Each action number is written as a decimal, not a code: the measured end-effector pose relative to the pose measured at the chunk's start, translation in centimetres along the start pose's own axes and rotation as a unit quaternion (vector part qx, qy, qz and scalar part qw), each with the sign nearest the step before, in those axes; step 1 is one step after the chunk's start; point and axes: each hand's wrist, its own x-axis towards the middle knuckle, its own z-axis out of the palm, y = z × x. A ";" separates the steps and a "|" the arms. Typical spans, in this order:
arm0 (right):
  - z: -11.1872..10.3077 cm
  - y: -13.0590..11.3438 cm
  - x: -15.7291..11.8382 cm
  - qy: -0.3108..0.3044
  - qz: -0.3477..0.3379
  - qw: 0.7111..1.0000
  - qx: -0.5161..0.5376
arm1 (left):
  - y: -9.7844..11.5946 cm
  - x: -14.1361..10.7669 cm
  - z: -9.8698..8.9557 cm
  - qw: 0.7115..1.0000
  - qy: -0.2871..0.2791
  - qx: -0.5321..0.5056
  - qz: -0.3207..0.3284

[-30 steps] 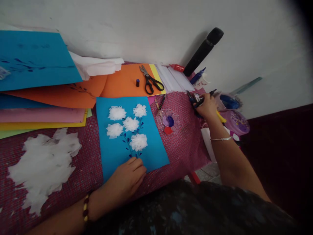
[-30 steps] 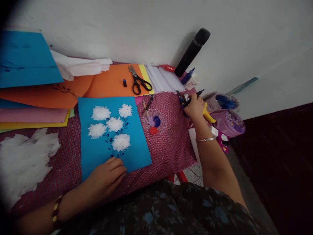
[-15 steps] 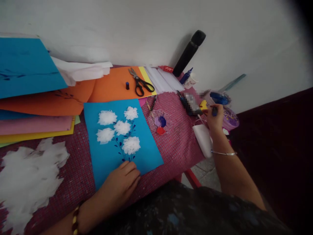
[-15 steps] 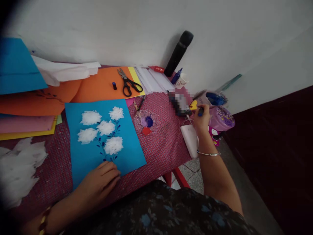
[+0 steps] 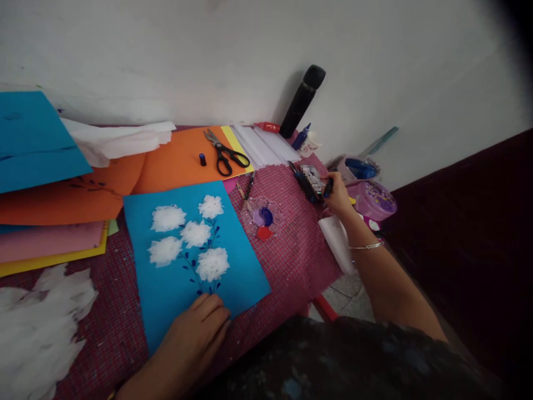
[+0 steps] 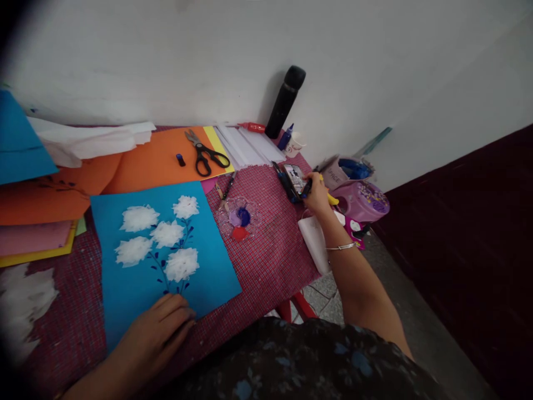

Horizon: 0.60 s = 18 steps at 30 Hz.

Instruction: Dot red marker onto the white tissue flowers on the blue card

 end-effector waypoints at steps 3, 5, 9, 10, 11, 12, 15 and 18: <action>0.5 0.0 1.2 -0.011 -0.003 1.000 0.011 | 0.0 0.0 0.1 1.000 0.005 -0.002 -0.002; 0.8 0.0 1.9 -0.017 0.000 1.000 0.013 | 0.1 0.2 0.1 1.000 0.007 -0.002 -0.005; 0.7 -0.3 2.3 -0.023 0.022 0.999 0.018 | 0.3 0.5 -0.2 1.000 0.015 -0.005 -0.001; 0.5 -0.4 2.2 -0.019 0.033 0.999 0.018 | 0.4 0.5 -0.3 1.000 0.016 -0.006 0.000; 0.3 -0.5 2.0 -0.012 0.046 0.999 0.017 | 0.4 0.6 -0.4 1.000 0.019 -0.006 0.000; 0.0 -0.7 1.6 -0.002 0.064 0.998 0.014 | 0.4 0.6 -0.4 1.000 0.020 -0.005 0.000; -0.8 -1.4 0.0 0.021 0.121 0.992 -0.005 | 0.4 0.5 -0.5 1.000 0.016 -0.006 -0.001; -1.3 -2.1 -1.5 0.010 0.156 0.987 -0.032 | 0.3 0.4 -0.4 1.000 0.007 -0.008 -0.003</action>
